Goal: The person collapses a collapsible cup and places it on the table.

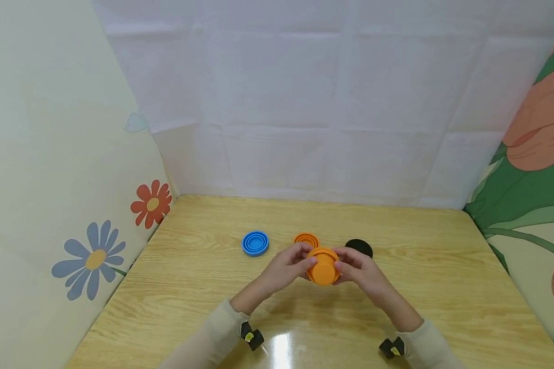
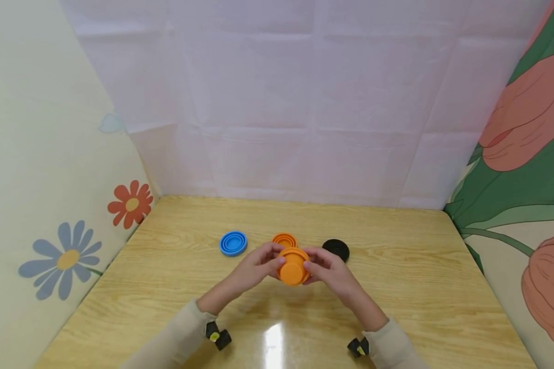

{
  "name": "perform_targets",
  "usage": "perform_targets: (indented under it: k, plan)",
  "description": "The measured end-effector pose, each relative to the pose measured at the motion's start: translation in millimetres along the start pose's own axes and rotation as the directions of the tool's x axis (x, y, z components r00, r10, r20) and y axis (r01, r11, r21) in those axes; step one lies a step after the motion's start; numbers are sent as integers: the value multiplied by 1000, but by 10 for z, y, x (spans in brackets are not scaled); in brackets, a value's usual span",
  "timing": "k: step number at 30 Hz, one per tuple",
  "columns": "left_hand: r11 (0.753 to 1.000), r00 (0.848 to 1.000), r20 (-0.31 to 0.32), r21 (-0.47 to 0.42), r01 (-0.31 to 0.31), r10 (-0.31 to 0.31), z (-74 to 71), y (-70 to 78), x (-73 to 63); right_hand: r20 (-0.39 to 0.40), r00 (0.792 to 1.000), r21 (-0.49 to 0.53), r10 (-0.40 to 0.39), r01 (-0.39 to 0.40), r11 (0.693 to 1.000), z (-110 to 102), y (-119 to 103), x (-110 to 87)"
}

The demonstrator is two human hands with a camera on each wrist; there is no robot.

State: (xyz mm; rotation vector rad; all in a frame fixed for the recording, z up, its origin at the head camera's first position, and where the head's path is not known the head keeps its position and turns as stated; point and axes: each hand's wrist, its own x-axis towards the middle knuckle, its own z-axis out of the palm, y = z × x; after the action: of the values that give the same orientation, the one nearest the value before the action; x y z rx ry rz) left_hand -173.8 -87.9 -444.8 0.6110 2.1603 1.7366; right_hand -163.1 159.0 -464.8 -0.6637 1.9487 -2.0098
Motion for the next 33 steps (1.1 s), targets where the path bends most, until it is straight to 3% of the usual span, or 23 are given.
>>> perform_targets:
  k: [10,18,21,29,33]
  plan:
    - [999,998,68,42,16,-19,-9,42,-26,62,998,-45,-8,11,999,15,-34,-10]
    - [967,998,56,248,-50,37,-15,37,-13,112,993,-109,-19,32,994,28,-28,2]
    - [958,997,43,280,-68,58,-1,48,-17,115,993,-145,-32,48,988,44,-7,9]
    - [957,998,-16,285,-59,66,50,39,-25,33,997,-246,-66,72,967,117,18,16]
    - [980,999,-25,193,-40,46,57,19,-39,-35,995,-269,-96,83,960,143,-5,15]
